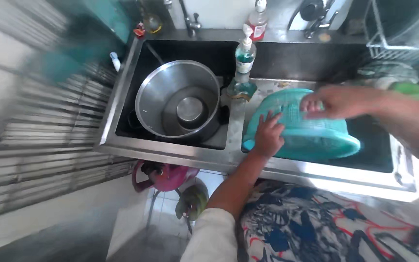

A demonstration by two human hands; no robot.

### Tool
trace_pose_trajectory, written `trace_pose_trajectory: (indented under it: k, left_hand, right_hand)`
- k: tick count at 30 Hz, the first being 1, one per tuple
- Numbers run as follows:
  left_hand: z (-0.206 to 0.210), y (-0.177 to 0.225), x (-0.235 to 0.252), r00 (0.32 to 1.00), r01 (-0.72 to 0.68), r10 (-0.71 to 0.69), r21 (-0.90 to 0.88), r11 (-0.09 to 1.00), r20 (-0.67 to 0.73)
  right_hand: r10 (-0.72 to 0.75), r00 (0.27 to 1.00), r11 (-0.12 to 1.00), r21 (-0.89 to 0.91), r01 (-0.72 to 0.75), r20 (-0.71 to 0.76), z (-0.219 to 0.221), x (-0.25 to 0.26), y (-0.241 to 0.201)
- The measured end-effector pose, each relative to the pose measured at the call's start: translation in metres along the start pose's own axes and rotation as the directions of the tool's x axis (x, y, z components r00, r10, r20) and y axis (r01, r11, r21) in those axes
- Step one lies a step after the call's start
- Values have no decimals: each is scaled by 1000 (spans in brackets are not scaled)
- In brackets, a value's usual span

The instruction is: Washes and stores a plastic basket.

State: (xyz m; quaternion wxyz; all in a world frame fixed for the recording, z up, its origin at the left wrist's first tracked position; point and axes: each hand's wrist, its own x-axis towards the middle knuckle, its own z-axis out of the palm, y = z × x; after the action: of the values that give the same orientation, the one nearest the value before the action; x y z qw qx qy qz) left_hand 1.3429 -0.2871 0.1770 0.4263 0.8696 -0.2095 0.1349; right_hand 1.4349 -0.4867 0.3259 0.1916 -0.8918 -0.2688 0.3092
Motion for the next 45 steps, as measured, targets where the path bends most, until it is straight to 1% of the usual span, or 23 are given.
trace_pose_trajectory:
  k: [2,4,8,10,12,13,14,15,16,17,19,22,25,27,29,30,32,34,36,38,41,43,45]
  left_hand:
    - [5,-3,14,999,-27,28,12,1000,-27]
    - [6,0,32,999,-32,32,24,999,4]
    - [5,14,67,998,-40,35,122,992,43]
    - [-8,32,77,990,106,-122,189,976,74]
    - [-19,53,70,927,375,-374,39,926,-16]
    - [-22,63,62,856,501,-515,-175,847,-39]
    - [-23,74,58,748,613,-663,-420,670,34]
    - [-24,85,60,619,686,-763,-600,412,186]
    - [-23,92,65,519,708,-786,-684,175,336]
    - [-20,94,70,472,709,-765,-705,33,438]
    - [-10,93,83,441,680,-777,-732,-38,450]
    - [-1,91,92,398,669,-839,-743,-11,370]
    - [6,84,90,419,660,-850,-750,44,318]
    - [13,81,89,408,665,-870,-743,74,278]
    - [20,78,92,404,664,-882,-741,101,242]
    - [21,77,93,413,655,-880,-748,109,233]
    - [22,76,93,434,637,-874,-760,126,220]
    - [24,77,92,437,624,-873,-773,119,219]
    - [30,75,90,434,605,-873,-790,98,225]
    - [35,73,88,457,579,-855,-812,76,246]
    - [38,69,79,462,578,-847,-814,61,264]
    - [40,63,70,484,566,-834,-822,67,265]
    - [40,58,63,493,549,-828,-834,58,267]
  right_hand:
    - [62,998,998,-21,-62,-3,23,-39,12]
    - [19,981,1000,-6,-21,-192,48,-53,30]
    - [-130,799,989,-16,149,-587,72,-60,59]
    - [-146,698,988,-72,135,-701,71,-60,70]
    - [-131,605,991,-97,89,-786,69,-63,78]
    - [-128,563,992,-106,71,-816,67,-65,80]
    - [-136,522,991,-122,60,-842,68,-65,81]
    - [-155,484,988,-149,51,-861,71,-64,80]
    - [-182,454,982,-182,45,-872,77,-61,78]
    - [-217,437,974,-222,40,-873,85,-59,74]
    - [-305,419,947,-319,39,-855,100,-52,66]
    - [-394,426,907,-419,39,-814,111,-44,68]
    - [-407,498,903,-421,90,-766,107,-43,71]
    - [-361,640,919,-375,120,-678,99,-48,67]
    - [-179,855,968,-245,64,-487,71,-54,55]
    - [-82,908,987,-159,17,-410,50,-55,48]
    - [-25,873,1000,0,28,-486,4,-49,36]
    - [97,729,960,256,110,-677,-47,-24,23]
    - [404,658,796,598,88,-636,-96,18,14]
    - [586,635,627,778,37,-502,-125,60,13]
    - [609,648,579,814,30,-457,-125,103,22]
    - [585,659,634,774,-9,-472,-109,113,35]
    - [544,716,706,699,-110,-437,-89,109,55]
